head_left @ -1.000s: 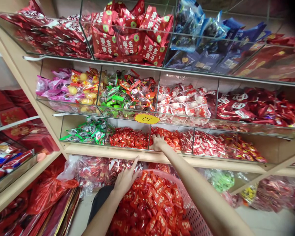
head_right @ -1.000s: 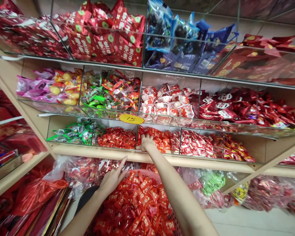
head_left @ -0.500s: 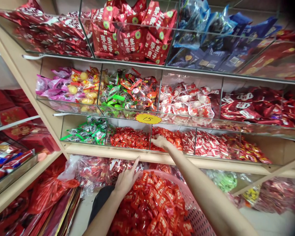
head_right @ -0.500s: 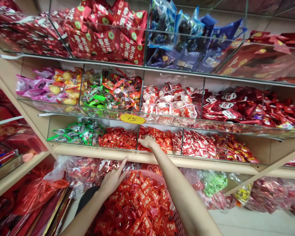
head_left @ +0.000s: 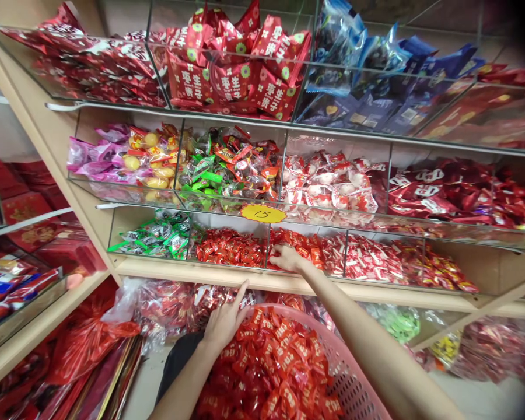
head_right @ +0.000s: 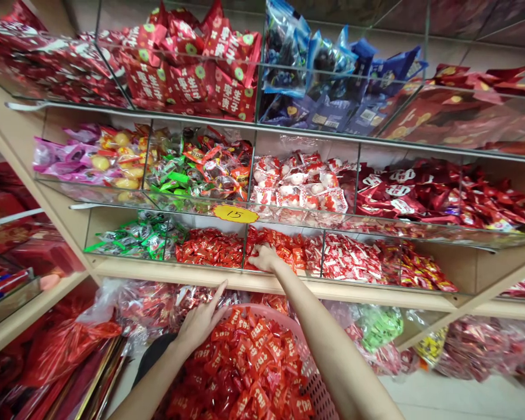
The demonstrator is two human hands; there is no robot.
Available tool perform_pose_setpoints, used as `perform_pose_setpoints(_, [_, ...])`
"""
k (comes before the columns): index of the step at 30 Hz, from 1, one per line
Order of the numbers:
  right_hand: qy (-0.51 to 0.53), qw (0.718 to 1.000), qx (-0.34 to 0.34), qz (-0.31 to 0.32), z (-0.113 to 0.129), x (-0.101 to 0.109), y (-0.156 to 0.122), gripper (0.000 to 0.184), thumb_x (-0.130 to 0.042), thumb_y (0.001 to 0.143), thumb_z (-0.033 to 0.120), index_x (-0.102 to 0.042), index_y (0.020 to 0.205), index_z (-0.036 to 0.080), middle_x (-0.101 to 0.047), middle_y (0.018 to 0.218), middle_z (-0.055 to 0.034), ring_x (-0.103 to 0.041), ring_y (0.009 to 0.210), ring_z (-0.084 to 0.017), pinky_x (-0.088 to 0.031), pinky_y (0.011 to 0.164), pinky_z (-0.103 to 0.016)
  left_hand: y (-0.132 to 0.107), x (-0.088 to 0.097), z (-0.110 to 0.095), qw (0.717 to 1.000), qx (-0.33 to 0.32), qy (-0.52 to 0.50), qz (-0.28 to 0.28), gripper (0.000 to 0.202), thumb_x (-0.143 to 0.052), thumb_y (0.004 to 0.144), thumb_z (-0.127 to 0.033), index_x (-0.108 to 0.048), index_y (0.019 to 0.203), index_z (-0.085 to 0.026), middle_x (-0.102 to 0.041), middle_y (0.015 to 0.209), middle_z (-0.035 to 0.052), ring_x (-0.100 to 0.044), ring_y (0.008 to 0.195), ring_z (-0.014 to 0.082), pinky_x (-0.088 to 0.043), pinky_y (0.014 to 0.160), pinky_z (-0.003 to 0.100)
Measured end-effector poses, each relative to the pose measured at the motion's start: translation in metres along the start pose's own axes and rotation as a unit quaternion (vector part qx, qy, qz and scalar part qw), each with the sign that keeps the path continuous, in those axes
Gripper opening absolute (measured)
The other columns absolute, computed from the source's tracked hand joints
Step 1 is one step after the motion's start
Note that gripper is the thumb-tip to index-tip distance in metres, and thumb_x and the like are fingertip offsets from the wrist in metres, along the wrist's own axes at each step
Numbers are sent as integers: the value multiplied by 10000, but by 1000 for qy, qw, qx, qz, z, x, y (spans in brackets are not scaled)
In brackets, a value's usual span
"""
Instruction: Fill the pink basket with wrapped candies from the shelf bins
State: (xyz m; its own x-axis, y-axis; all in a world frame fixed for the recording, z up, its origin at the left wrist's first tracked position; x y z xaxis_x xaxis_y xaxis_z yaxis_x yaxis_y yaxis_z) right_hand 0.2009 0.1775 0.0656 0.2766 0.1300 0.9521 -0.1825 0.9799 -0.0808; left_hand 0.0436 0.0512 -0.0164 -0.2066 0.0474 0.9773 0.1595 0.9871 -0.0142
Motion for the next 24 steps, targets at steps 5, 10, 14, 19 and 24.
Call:
perform_pose_setpoints(5, [3, 997, 27, 78, 7, -1, -5, 384, -564, 644, 413, -587, 972, 213, -534, 1080, -56, -492, 964, -209, -382, 765, -275, 2, -4, 1, 1000, -7, 4, -7, 579, -158, 864, -486, 76, 1354, -286, -633, 794, 41, -613, 769, 195, -402, 670, 258])
perform_pose_setpoints(10, [-30, 994, 14, 101, 13, -3, -5, 498, -614, 610, 382, -538, 1074, 219, -472, 1163, -99, -467, 1023, -266, -396, 773, -330, 2, -5, 1, 1000, -8, 1, -4, 578, -159, 864, -485, 82, 1353, -292, -638, 784, 43, -615, 747, 204, -405, 650, 267])
perform_pose_setpoints(14, [-65, 995, -21, 66, 19, -5, -3, 538, -633, 625, 369, -505, 1119, 200, -393, 1232, -163, -374, 1121, -349, -398, 781, -413, 1, -3, 1, 1000, 2, 1, 0, 573, -179, 866, -474, 49, 1358, -289, -636, 774, 35, -616, 741, 191, -398, 642, 250])
perform_pose_setpoints(19, [-88, 994, -52, 49, 17, -7, 1, 518, -625, 654, 313, -503, 1132, 156, -393, 1233, -186, -356, 1146, -357, -394, 809, -430, 1, -2, 2, 1000, 2, -11, -5, 580, -172, 864, -484, 44, 1361, -279, -637, 761, 38, -617, 737, 196, -394, 632, 248])
perform_pose_setpoints(24, [-81, 993, -50, 68, 5, -8, 2, 622, -634, 642, 357, -429, 1212, 217, -369, 1291, -138, -300, 1188, -368, -379, 836, -430, 1, -3, 2, 1000, -12, -18, -15, 586, -141, 858, -503, 75, 1356, -282, -643, 740, 40, -618, 715, 218, -400, 615, 271])
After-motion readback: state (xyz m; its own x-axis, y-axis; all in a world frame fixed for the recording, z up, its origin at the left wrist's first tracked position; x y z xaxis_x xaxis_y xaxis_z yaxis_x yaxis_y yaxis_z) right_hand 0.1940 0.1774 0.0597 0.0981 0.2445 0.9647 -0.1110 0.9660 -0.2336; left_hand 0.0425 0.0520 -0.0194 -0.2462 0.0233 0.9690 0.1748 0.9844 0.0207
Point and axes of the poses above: each hand's wrist, its own y-axis towards the middle knuckle, its own x-axis out of the back of the hand, z = x × y, the point moved 9 cm from there along y, towards the middle knuckle
